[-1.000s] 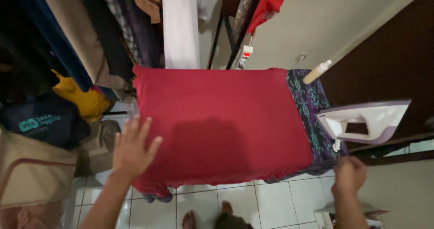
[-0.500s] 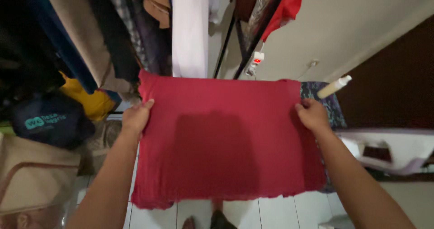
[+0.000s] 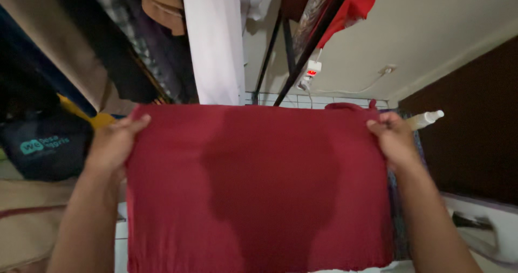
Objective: The person irons a red garment on a table, repeatedly smoothing the fabric with an iron and occasionally spraying it with a liquid from a bottle. The person adjusts the garment's position multiple times to cover different areas.
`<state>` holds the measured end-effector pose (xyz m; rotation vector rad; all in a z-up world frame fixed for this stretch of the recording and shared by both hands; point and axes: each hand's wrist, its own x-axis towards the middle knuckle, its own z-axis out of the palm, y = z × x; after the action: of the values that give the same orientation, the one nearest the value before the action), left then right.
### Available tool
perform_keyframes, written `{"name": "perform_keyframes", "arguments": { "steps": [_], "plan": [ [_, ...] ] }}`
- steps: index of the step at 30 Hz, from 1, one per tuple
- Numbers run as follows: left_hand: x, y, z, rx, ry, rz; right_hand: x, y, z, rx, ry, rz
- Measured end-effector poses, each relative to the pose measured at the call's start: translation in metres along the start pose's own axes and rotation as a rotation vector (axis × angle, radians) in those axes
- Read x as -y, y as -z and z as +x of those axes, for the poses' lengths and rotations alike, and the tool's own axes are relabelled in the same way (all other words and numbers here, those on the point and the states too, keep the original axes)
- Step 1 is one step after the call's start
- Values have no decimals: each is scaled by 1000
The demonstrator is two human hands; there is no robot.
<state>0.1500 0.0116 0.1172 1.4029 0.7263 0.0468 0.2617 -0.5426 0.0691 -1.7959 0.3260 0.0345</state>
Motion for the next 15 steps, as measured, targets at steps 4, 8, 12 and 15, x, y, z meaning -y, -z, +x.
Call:
{"name": "perform_keyframes", "arguments": {
  "steps": [4,8,12,15],
  "plan": [
    [-37,-10,-27,-14,-182,-24,55,4,-16,-12,-25,261],
    [-77,-27,-36,-180,-264,96,99,-2,-15,70,186,414],
    [-98,-45,4,-105,-298,150,112,-18,22,-109,146,327],
    [-82,-58,50,-34,-209,142,89,-20,63,-184,12,204]
  ]
}}
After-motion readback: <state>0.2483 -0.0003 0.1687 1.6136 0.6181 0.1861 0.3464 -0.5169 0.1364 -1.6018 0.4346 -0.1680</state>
